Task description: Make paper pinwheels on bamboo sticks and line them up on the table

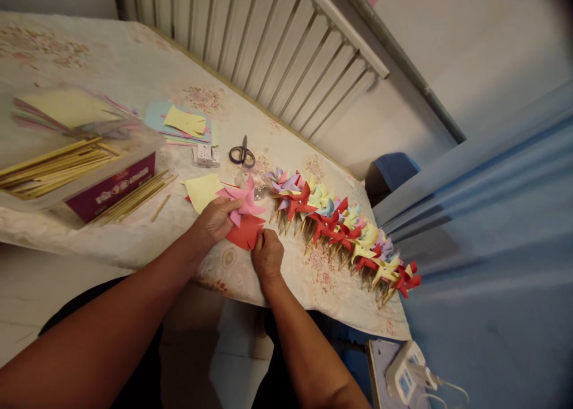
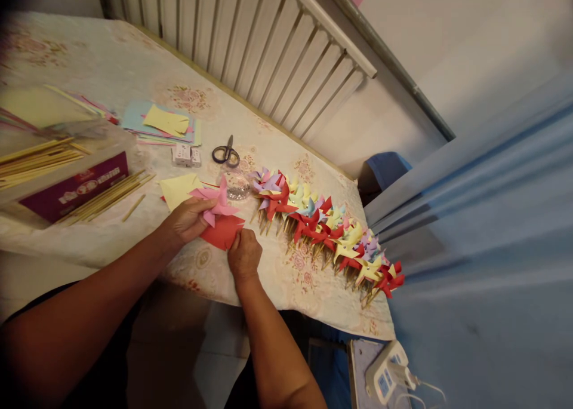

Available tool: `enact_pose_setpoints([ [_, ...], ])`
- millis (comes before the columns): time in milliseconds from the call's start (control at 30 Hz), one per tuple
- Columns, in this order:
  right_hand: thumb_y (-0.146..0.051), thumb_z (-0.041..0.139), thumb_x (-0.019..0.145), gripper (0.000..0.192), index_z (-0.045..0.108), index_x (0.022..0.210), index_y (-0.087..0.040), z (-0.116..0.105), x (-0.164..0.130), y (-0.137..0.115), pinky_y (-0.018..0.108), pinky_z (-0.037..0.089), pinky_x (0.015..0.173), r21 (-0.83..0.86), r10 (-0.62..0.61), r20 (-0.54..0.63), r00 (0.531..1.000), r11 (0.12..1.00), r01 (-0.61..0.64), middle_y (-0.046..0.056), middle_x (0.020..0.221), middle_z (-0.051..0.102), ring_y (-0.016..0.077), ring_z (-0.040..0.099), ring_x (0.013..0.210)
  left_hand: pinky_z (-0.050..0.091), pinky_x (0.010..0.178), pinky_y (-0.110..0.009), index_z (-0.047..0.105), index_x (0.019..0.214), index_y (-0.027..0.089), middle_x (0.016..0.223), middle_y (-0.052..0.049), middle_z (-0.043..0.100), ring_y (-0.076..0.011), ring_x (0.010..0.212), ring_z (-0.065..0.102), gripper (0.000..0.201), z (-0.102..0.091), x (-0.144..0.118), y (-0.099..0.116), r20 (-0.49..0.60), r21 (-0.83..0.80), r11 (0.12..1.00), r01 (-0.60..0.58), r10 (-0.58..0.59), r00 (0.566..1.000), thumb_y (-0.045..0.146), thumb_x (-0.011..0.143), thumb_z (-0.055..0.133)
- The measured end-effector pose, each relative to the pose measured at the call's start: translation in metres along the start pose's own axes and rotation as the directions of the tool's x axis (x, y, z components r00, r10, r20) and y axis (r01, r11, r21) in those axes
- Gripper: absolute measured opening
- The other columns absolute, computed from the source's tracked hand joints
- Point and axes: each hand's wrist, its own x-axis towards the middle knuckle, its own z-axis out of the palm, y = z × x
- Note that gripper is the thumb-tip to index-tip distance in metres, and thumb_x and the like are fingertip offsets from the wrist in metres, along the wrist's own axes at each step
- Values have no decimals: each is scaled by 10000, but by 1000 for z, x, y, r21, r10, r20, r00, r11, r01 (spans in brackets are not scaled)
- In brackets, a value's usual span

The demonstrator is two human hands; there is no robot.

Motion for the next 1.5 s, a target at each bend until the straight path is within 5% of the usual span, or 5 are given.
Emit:
enact_pose_setpoints([
  [1500,-206,424,945,235,625,828,-174,2,-4,2,278,357,645,19,-3,-23,1000,1000,3,60,791,647,178,558,694,364,491,-235,595,543,167,508,15,574,-101,472,492,275,4,-11,-21,107,65,995,74,-80,991,200,523,868],
])
